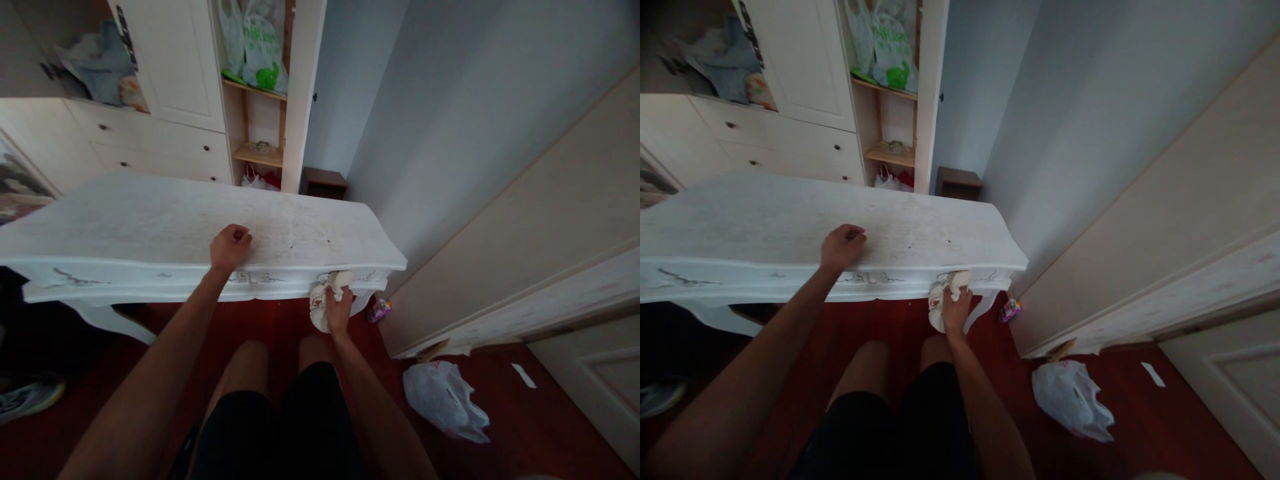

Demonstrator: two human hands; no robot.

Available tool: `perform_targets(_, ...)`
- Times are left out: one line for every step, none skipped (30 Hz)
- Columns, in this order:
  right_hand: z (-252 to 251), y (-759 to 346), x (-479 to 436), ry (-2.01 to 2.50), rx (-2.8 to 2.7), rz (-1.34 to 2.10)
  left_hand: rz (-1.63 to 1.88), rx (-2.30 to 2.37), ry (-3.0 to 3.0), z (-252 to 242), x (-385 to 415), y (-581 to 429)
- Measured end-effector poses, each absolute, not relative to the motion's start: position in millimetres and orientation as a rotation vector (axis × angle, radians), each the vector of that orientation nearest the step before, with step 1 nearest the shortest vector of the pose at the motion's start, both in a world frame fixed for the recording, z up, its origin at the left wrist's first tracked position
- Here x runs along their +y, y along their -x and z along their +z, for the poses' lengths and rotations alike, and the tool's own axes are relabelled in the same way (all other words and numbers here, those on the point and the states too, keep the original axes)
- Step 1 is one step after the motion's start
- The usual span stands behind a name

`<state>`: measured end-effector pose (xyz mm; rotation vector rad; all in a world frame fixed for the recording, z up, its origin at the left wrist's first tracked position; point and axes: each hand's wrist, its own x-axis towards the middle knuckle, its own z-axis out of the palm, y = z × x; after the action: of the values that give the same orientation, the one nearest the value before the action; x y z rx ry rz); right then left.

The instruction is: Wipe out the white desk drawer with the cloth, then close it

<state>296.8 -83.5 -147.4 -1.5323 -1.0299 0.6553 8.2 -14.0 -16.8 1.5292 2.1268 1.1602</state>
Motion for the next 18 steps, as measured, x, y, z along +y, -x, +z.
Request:
perform_targets(-147.9, -290.0, -85.9, 1.528, -1.011, 0.639, 1.078, 2.164, -1.579, -16.1, -15.1, -10.4)
perform_targets(-147.9, -284.9, -87.3, 1.507, -0.982, 0.663, 1.008, 2.185, -1.624, -15.6, -16.4, -12.9)
perform_targets(-147.5, -281.1, -87.7, 1.476, -0.943, 0.717, 0.960, 2.197, -1.670, -15.2, -17.7, -15.5)
perform_targets(-147.1, -277.9, -87.5, 1.452, -0.903, 0.767, 0.926, 2.211, -1.714, -15.1, -18.9, -17.9)
perform_targets(-146.8, -274.6, -86.9, 1.439, -0.866, 0.799, 0.901, 2.225, -1.755, -15.3, -19.8, -20.1)
perform_targets(-146.7, -270.4, -86.1, 1.436, -0.834, 0.809, 0.880, 2.239, -1.793, -15.7, -20.5, -22.0)
perform_targets(-146.9, -265.0, -85.3, 1.432, -0.803, 0.801, 0.863, 2.256, -1.831, -16.3, -21.2, -23.7)
perform_targets(-147.2, -258.1, -84.4, 1.414, -0.763, 0.791, 0.847, 2.273, -1.868, -16.9, -21.7, -25.1)
perform_targets(-147.6, -249.6, -83.6, 1.386, -0.723, 0.775, 0.836, 2.287, -1.901, -17.6, -22.3, -26.3)
perform_targets(-147.6, -239.5, -82.7, 1.355, -0.687, 0.759, 0.828, 2.296, -1.926, -18.3, -22.9, -27.2)
perform_targets(-147.3, -228.0, -81.9, 1.333, -0.648, 0.750, 0.824, 2.300, -1.946, -18.9, -23.5, -27.9)
perform_targets(-146.3, -215.2, -81.1, 1.324, -0.602, 0.749, 0.820, 2.302, -1.957, -19.6, -24.0, -28.3)
perform_targets(-144.7, -201.3, -80.4, 1.330, -0.554, 0.775, 0.816, 2.303, -1.962, -20.3, -24.5, -28.6)
perform_targets(-142.5, -186.7, -79.8, 1.338, -0.519, 0.832, 0.814, 2.303, -1.964, -21.1, -25.0, -28.6)
perform_targets(-139.9, -171.6, -79.5, 1.340, -0.505, 0.915, 0.816, 2.303, -1.970, -21.8, -25.6, -28.5)
perform_targets(-137.1, -156.5, -79.5, 1.330, -0.521, 1.009, 0.818, 2.301, -1.981, -22.4, -26.3, -28.1)
perform_targets(-134.4, -141.9, -79.9, 1.310, -0.595, 1.105, 0.823, 2.298, -1.993, -23.0, -27.0, -27.7)
perform_targets(-132.1, -128.4, -80.9, 1.300, -0.699, 1.171, 0.827, 2.292, -2.004, -23.4, -28.0, -27.1)
